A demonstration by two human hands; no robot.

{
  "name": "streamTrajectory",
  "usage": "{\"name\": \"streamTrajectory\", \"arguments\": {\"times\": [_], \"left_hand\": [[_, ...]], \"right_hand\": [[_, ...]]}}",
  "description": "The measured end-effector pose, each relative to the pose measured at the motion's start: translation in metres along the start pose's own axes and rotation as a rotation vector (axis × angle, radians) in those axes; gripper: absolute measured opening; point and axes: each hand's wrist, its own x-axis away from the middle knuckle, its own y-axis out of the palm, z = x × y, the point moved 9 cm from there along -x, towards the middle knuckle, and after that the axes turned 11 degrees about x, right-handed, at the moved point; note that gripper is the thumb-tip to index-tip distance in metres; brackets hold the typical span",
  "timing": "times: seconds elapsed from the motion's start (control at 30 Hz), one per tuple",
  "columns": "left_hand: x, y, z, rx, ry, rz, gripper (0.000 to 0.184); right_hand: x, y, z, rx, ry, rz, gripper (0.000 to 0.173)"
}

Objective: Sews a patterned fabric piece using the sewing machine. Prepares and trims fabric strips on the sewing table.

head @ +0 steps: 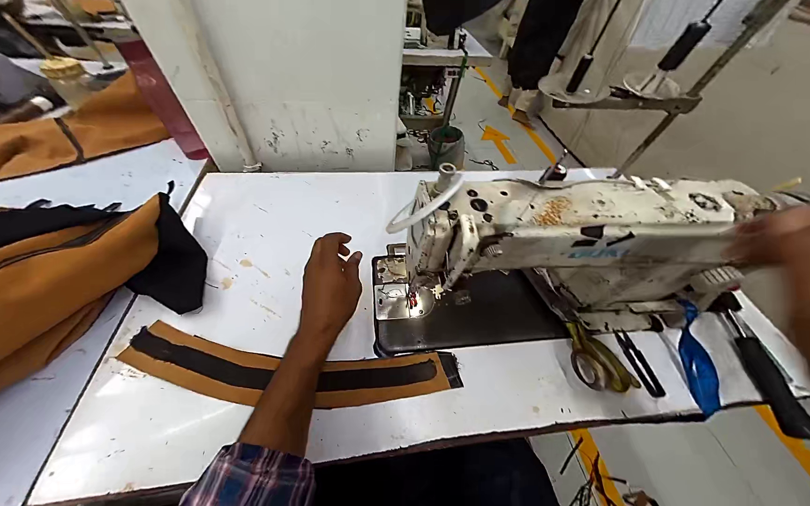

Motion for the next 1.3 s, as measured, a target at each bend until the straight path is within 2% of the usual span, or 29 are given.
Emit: {"name": "streamTrajectory", "arguments": {"times": [0.07, 0.13, 0.23, 0.37, 0.47, 0.6, 0.7, 0.77, 0.87, 0.97, 1.1, 1.3], "left_hand": [[0.012, 0.002, 0.022, -0.073, 0.047, -0.22, 0.029], [0.038, 0.003, 0.031, -0.153, 0.109, -0.393, 0.026], [0.082, -0.024, 0.014, -0.224, 0.187, -0.374, 0.024], [0.137, -0.084, -0.048, -0.392, 0.124, -0.258, 0.044], [0.168, -0.119, -0.089, -0.458, 0.062, -0.24, 0.064], [0.181, -0.137, -0.104, -0.449, 0.073, -0.272, 0.068], [0.17, -0.114, -0.068, -0.392, 0.158, -0.201, 0.058], [0.162, -0.072, -0.027, -0.298, 0.225, -0.219, 0.046], [0.159, 0.005, 0.026, -0.165, 0.322, -0.324, 0.035], [0.156, 0.059, 0.037, -0.151, 0.362, -0.41, 0.031], [0.153, 0.072, 0.024, -0.091, 0.343, -0.416, 0.025], [0.155, 0.067, 0.02, -0.018, 0.33, -0.383, 0.019]], "right_hand": [[0.072, 0.075, -0.072, -0.152, -0.177, -0.22, 0.03], [0.124, 0.139, -0.123, -0.198, -0.302, -0.367, 0.026], [0.148, 0.188, -0.151, -0.252, -0.364, -0.359, 0.032], [0.165, 0.222, -0.159, -0.113, -0.448, -0.398, 0.048], [0.183, 0.216, -0.16, -0.073, -0.438, -0.351, 0.049], [0.21, 0.205, -0.168, -0.045, -0.434, -0.433, 0.052], [0.216, 0.202, -0.165, -0.12, -0.384, -0.409, 0.049], [0.212, 0.19, -0.156, -0.244, -0.298, -0.276, 0.042], [0.202, 0.168, -0.142, -0.289, -0.18, -0.136, 0.028], [0.199, 0.164, -0.139, -0.296, -0.178, -0.135, 0.022], [0.208, 0.182, -0.143, -0.306, -0.286, -0.204, 0.022], [0.212, 0.191, -0.135, -0.354, -0.293, -0.253, 0.023]]}}
